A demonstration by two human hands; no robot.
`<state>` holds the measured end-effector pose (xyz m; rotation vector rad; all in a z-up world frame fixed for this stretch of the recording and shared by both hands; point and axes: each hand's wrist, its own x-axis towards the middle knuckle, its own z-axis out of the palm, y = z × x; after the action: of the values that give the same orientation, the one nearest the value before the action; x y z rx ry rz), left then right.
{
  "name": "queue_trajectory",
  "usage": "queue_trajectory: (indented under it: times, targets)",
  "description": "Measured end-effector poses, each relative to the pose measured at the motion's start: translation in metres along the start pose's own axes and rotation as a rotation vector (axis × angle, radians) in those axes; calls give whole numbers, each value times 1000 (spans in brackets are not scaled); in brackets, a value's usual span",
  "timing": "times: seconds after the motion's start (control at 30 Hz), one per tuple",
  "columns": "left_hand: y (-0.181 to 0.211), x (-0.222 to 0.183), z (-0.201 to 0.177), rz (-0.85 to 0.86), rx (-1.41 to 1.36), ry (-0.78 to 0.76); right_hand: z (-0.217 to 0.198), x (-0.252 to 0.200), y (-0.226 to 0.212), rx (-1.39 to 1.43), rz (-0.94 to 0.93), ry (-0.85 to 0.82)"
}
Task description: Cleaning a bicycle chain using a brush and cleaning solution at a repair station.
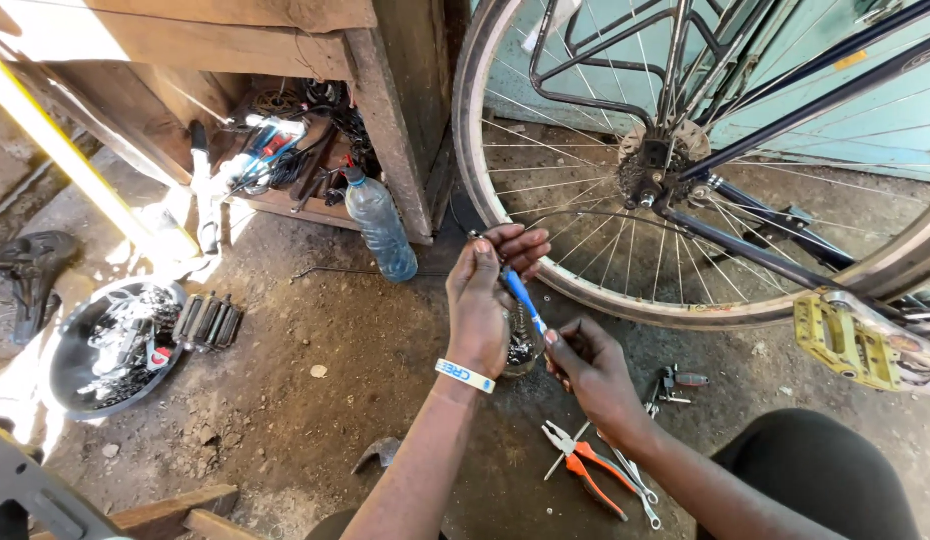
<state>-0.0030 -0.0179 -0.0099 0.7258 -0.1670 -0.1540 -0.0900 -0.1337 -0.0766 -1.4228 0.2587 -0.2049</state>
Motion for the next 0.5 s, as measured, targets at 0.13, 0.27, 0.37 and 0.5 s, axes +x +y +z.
queue_trajectory:
  times: [0.13, 0.27, 0.37, 0.5]
  targets:
    - [-6, -5, 2, -11, 87, -8, 7, 5, -3, 8, 39, -25]
    - [-15, -2, 6, -41, 60, -19, 3, 0, 4, 47, -16, 24]
    - [-4, 1, 0, -17, 51, -4, -11, -5, 29, -6, 5, 25]
    - [8, 4, 1, -12, -71, -17, -9, -12, 24, 55, -7, 76]
